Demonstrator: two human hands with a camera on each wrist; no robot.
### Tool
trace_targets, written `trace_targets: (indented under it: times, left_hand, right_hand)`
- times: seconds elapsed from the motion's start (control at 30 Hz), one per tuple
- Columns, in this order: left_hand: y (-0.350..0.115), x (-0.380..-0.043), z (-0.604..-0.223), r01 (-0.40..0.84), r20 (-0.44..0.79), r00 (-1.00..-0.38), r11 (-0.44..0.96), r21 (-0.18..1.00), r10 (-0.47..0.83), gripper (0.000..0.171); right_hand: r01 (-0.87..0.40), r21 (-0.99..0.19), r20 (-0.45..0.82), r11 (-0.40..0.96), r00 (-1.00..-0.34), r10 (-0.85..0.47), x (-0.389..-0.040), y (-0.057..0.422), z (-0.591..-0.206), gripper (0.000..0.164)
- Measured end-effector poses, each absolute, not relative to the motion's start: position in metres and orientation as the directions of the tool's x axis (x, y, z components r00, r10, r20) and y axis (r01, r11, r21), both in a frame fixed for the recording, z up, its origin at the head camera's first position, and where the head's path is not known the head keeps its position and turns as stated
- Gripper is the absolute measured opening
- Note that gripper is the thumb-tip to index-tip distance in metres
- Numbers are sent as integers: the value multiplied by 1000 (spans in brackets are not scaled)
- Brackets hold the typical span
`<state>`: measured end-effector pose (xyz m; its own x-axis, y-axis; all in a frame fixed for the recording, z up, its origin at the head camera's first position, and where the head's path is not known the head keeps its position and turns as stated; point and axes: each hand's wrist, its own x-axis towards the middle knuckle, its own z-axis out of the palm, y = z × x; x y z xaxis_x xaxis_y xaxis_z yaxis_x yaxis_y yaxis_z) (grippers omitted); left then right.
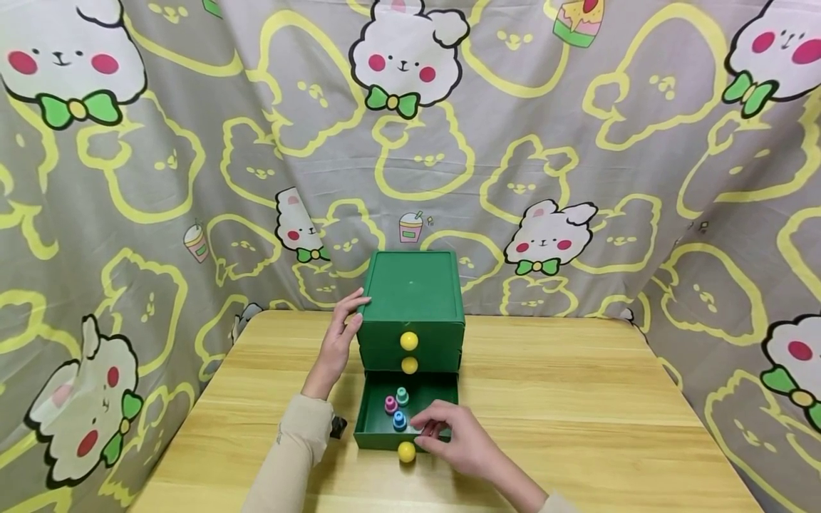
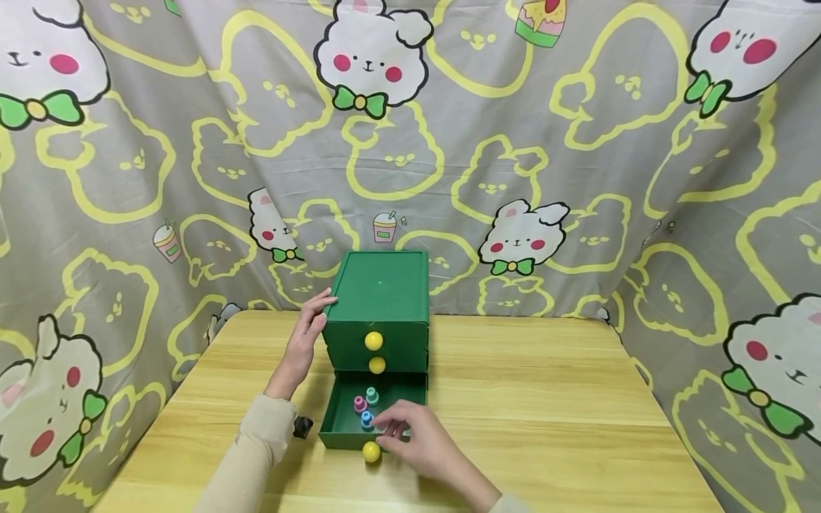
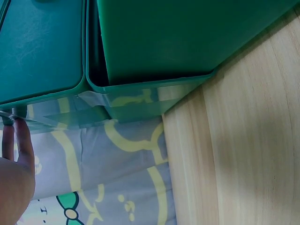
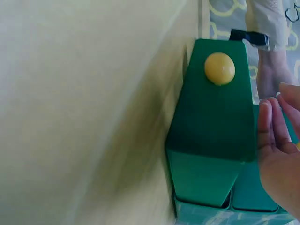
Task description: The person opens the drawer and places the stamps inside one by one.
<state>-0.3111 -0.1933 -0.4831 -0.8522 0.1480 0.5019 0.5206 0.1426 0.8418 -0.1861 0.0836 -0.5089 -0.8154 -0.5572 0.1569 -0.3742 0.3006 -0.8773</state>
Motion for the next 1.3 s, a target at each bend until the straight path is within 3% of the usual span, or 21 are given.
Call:
trace_targets:
  times: [0.4, 1.03, 1.3]
  left_hand:
    - [-193, -310, -483, 519, 499, -853, 146, 843, 153, 36]
    - [-192, -310, -482, 519, 499, -853, 138, 844, 155, 36]
    - [-193, -310, -482, 516, 497, -854, 138, 845, 153, 36]
  right_hand:
    - [-338, -902, 115, 267, -786, -608, -169, 81, -515, 21]
    - [-148, -941, -62, 304, -809, -585, -164, 86, -528, 20]
    - [-137, -941, -91, 310, -780, -619, -164, 81, -535, 37]
